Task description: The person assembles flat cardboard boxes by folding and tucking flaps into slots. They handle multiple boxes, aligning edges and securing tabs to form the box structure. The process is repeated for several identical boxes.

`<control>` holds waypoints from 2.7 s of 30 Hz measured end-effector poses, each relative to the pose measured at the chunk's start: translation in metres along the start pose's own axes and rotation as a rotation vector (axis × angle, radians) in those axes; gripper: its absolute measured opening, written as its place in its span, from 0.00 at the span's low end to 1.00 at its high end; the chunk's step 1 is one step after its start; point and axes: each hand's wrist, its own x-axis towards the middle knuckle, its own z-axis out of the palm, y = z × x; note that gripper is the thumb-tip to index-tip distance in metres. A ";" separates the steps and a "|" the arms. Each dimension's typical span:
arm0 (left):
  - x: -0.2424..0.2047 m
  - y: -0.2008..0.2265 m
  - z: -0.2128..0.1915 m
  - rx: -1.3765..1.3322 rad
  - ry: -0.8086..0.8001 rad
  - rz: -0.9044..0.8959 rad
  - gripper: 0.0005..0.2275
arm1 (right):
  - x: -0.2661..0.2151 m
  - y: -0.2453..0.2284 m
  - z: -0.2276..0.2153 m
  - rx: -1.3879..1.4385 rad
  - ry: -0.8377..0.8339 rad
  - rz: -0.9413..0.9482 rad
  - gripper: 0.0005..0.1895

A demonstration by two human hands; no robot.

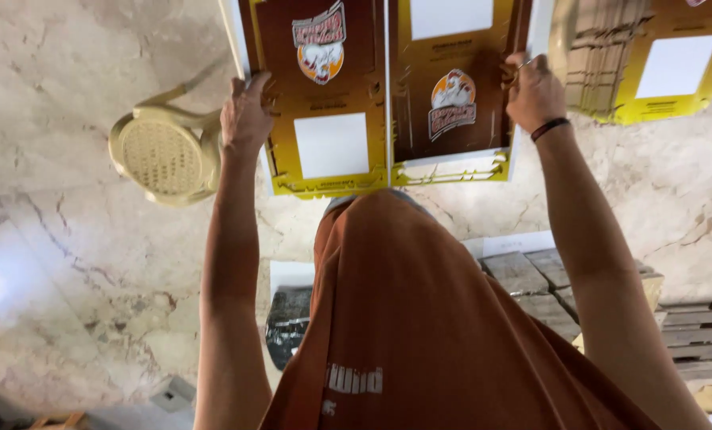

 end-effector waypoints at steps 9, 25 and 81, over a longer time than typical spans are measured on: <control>0.007 -0.004 -0.001 0.073 -0.002 -0.006 0.24 | 0.007 -0.007 -0.020 -0.116 -0.166 0.131 0.33; 0.016 -0.016 0.001 -0.039 -0.038 0.005 0.29 | -0.016 -0.032 -0.123 0.197 0.006 -0.275 0.24; 0.018 -0.023 0.011 -0.164 -0.036 0.060 0.28 | -0.037 0.011 -0.195 0.320 -0.107 -0.200 0.33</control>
